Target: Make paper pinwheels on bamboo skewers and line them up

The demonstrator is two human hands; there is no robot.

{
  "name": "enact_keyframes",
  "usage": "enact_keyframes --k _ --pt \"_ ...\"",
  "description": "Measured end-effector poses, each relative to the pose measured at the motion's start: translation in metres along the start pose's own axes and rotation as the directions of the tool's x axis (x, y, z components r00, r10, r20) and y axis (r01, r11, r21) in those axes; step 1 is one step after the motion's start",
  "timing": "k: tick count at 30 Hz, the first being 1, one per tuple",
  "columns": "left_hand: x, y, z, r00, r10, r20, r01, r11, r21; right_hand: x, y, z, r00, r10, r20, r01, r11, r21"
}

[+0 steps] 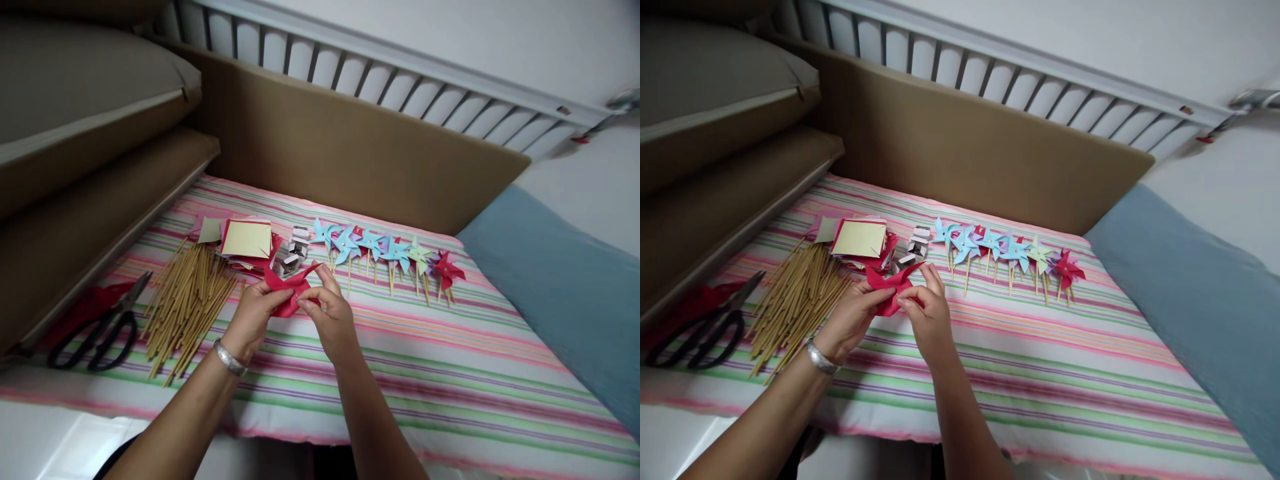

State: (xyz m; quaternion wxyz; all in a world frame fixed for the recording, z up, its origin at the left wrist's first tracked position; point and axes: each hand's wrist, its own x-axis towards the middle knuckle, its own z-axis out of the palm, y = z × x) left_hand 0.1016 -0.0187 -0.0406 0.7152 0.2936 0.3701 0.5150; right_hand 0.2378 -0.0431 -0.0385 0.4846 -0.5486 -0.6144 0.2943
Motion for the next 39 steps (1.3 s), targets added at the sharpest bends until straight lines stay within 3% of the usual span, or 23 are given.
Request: enact_keyframes --k 8,19,26,32,39 --pt "-0.002 -0.001 0.002 1.000 -0.013 0.022 0.014 1.000 -0.010 0.001 -0.001 0.001 0.999 0.045 -0.008 -0.045 0.998 0.033" --pt "-0.001 -0.004 -0.001 0.999 0.015 0.041 -0.018 0.997 0.072 0.002 0.003 0.002 0.978 0.206 -0.011 -0.203 0.972 0.120" --pt "-0.002 -0.006 0.005 0.998 0.057 -0.017 -0.055 0.991 0.119 0.001 0.005 0.004 0.985 0.174 -0.020 -0.166 0.964 0.208" --pt "-0.004 -0.013 0.012 0.998 0.033 -0.054 -0.029 0.997 0.071 0.001 0.004 0.000 0.973 0.228 -0.043 -0.213 0.951 0.223" --pt "-0.004 -0.015 0.011 0.999 0.000 -0.039 0.001 1.000 0.019 0.002 0.007 0.000 0.978 0.205 -0.040 -0.195 0.964 0.179"
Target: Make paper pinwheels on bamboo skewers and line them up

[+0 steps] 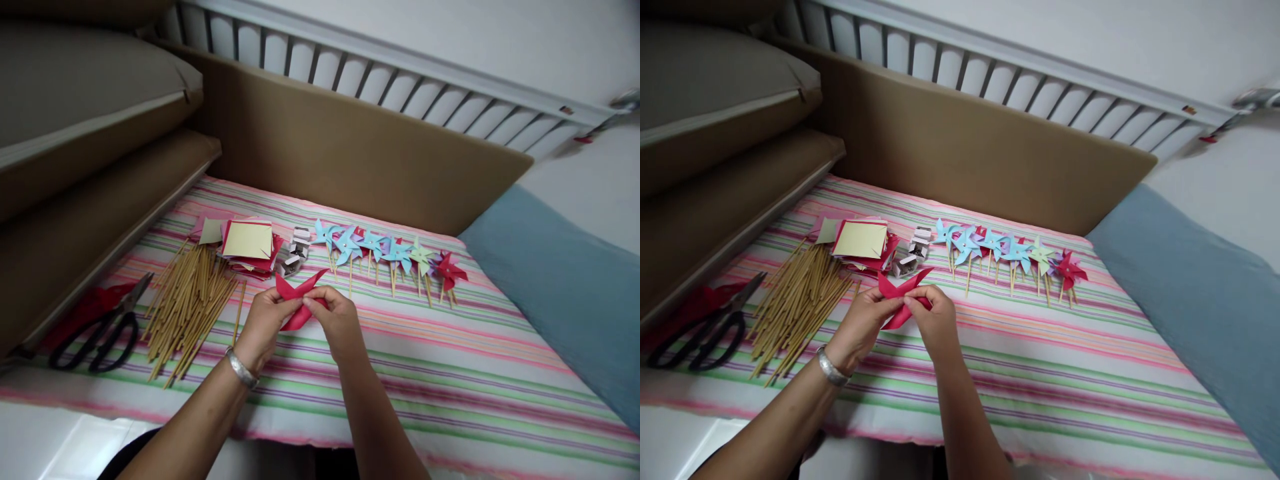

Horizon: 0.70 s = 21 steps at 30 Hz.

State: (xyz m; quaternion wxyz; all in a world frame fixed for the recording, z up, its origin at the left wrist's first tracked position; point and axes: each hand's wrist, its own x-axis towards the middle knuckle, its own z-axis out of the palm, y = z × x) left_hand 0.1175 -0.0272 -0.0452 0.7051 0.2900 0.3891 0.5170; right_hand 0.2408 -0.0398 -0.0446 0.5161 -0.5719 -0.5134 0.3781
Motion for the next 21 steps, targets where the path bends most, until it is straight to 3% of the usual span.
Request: enact_keyframes --k 7,14,21 --pt "-0.0005 0.0026 -0.0020 1.000 -0.010 0.023 0.010 1.000 -0.006 -0.0014 -0.0074 0.0000 0.999 0.006 0.033 -0.005 1.000 -0.030" --pt "-0.0008 0.0049 -0.0018 1.000 -0.021 0.001 0.021 1.000 -0.012 0.0002 -0.0069 -0.0044 0.993 -0.086 0.077 0.091 0.994 -0.068" --pt "-0.0008 0.0047 -0.0016 1.000 -0.008 0.004 0.008 1.000 0.001 0.0009 -0.0031 -0.0027 0.996 -0.040 0.077 0.040 0.999 0.003"
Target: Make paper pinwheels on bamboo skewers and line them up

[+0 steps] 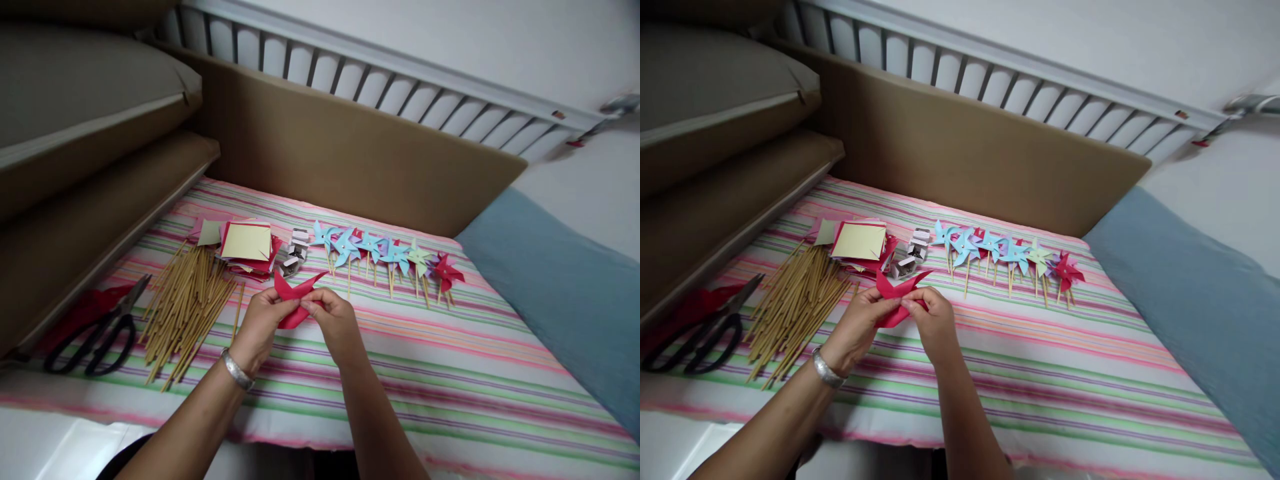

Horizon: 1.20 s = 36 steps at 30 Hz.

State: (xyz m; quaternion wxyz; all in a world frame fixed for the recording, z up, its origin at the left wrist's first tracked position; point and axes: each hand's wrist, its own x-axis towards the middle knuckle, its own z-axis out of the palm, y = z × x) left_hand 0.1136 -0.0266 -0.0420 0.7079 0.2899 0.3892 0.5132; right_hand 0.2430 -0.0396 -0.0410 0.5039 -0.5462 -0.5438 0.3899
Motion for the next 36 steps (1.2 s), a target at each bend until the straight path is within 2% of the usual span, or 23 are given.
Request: enact_keyframes --k 7,16,23,36 --pt "-0.0002 -0.0037 -0.0012 0.999 0.039 0.004 -0.039 0.999 0.013 -0.0009 -0.0009 0.0038 0.996 0.091 -0.025 -0.089 0.994 0.066" --pt "0.0012 -0.0059 -0.0016 0.999 0.047 0.025 -0.048 0.999 0.016 -0.0006 -0.0001 0.0033 0.988 0.145 -0.045 -0.139 0.984 0.113" --pt "0.0018 -0.0071 -0.0032 0.997 0.071 0.004 -0.071 0.995 0.072 -0.0007 0.0038 0.0058 0.990 0.129 -0.058 -0.122 0.986 0.117" --pt "0.0012 -0.0072 -0.0028 0.996 0.081 0.032 -0.084 0.990 0.110 -0.0003 0.0011 0.0083 0.983 0.158 -0.093 -0.146 0.982 0.122"
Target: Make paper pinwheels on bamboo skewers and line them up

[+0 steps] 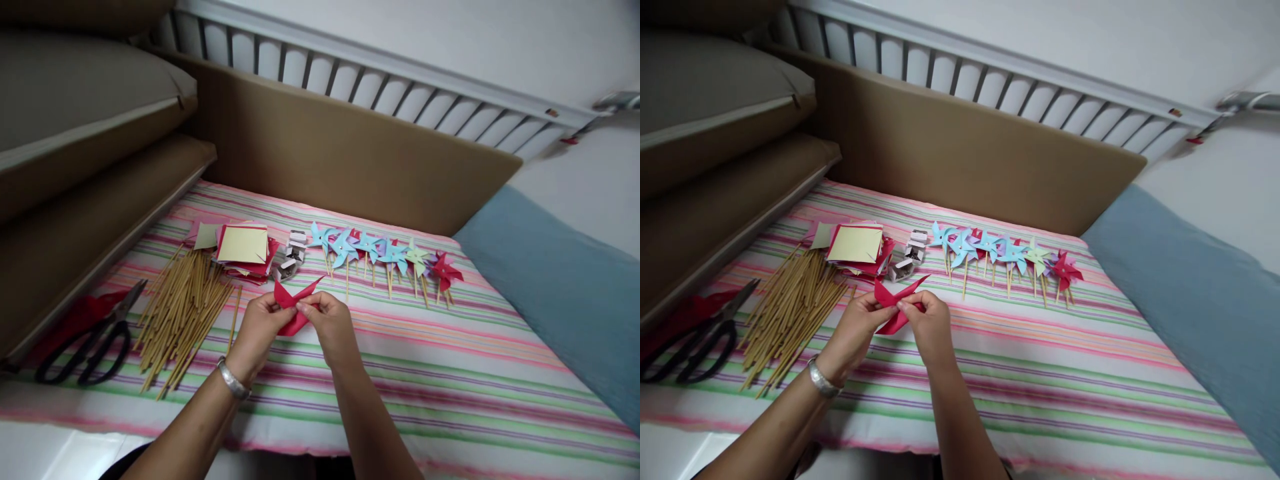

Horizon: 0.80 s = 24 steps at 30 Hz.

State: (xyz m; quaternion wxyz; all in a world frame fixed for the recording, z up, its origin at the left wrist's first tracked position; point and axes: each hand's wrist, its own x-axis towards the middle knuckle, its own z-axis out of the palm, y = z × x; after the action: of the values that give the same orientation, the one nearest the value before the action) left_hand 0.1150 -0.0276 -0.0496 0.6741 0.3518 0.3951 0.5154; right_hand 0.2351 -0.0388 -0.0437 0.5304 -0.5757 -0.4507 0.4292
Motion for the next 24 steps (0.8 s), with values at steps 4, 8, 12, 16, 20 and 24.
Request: enact_keyframes --k 4,8,12,16,20,24 --pt "0.000 0.003 -0.001 0.997 -0.038 0.062 0.040 0.998 -0.041 -0.002 -0.006 0.001 0.999 -0.035 0.001 0.035 0.999 -0.009" --pt "0.002 0.005 -0.004 0.995 -0.068 0.078 0.073 0.995 -0.064 -0.003 -0.007 -0.002 0.996 -0.081 0.042 0.083 0.995 -0.050" --pt "0.003 0.006 -0.008 0.997 -0.063 0.041 0.066 0.996 -0.066 -0.005 -0.007 -0.003 0.984 -0.136 0.118 0.147 0.986 -0.084" --pt "0.002 0.008 -0.010 0.996 -0.057 0.066 0.062 0.996 -0.070 -0.009 -0.010 -0.001 0.972 -0.187 0.143 0.206 0.969 -0.138" --pt "-0.001 0.016 -0.011 0.998 -0.037 0.046 0.040 0.997 -0.068 -0.007 -0.013 -0.007 0.967 -0.193 0.165 0.204 0.977 -0.057" --pt "-0.019 0.038 -0.003 0.999 0.016 0.039 -0.014 0.999 -0.052 0.005 -0.005 -0.021 0.992 -0.126 -0.003 0.126 0.987 0.100"
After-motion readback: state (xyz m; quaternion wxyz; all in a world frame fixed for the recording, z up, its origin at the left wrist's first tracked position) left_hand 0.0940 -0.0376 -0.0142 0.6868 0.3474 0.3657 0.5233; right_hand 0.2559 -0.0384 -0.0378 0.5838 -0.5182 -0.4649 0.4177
